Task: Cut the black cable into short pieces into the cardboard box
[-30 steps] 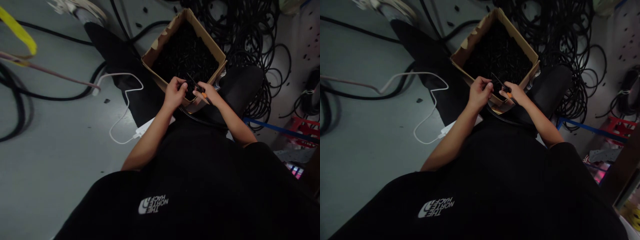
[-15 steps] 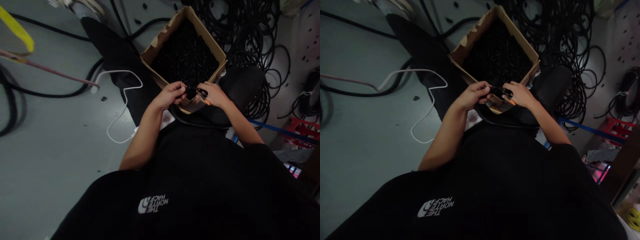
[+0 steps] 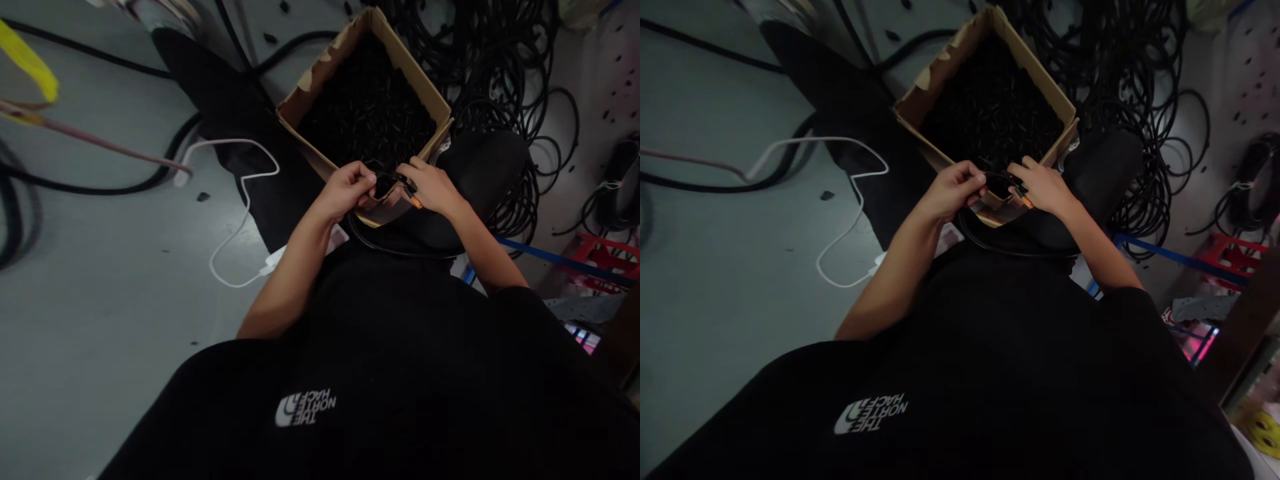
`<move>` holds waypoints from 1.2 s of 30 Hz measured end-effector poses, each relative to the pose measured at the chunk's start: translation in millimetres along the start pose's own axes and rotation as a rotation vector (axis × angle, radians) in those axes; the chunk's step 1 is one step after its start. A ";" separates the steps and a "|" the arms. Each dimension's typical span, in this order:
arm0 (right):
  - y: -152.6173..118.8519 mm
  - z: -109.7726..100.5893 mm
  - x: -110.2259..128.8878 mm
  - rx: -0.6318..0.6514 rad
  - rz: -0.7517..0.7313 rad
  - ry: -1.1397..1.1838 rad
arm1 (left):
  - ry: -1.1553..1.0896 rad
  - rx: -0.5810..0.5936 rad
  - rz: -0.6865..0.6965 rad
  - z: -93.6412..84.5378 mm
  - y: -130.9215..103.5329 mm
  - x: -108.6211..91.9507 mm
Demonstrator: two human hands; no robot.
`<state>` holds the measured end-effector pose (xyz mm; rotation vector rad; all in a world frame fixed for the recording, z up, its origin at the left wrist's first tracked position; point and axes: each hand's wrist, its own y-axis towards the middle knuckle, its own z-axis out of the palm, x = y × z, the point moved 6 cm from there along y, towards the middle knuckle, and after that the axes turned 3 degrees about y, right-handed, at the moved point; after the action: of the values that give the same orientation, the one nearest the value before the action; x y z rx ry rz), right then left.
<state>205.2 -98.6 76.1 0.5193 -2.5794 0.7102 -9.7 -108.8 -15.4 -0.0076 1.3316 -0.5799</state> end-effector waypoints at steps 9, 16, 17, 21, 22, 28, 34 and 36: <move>5.0 -0.5 -7.3 -0.011 0.033 0.146 | 0.044 -0.155 0.058 -20.1 6.5 6.6; 3.5 5.2 -14.4 -0.048 0.059 0.365 | -0.024 -0.152 0.028 -5.6 3.4 -11.0; 2.9 6.3 -15.8 -0.053 0.074 0.395 | -0.028 -0.149 0.030 -2.8 2.1 -15.8; -3.0 13.9 -12.9 -0.006 0.082 0.544 | -0.054 -0.128 0.055 4.1 -2.3 -27.7; -5.7 17.2 -9.0 0.019 0.074 0.603 | -0.056 -0.127 0.066 4.5 -2.7 -28.3; -37.9 45.1 33.8 0.223 0.069 1.015 | 0.030 -0.289 0.144 -20.5 2.9 -17.6; -83.8 21.6 40.6 0.263 0.155 0.933 | -0.018 -0.687 0.149 -106.2 17.3 16.1; -102.1 4.0 31.2 0.360 0.130 0.876 | -0.038 -0.839 0.184 -141.4 21.2 20.8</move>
<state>223.7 -190.0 128.2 0.0855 -1.6807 1.1443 -127.9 -54.0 -77.8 -0.5717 1.4358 0.1627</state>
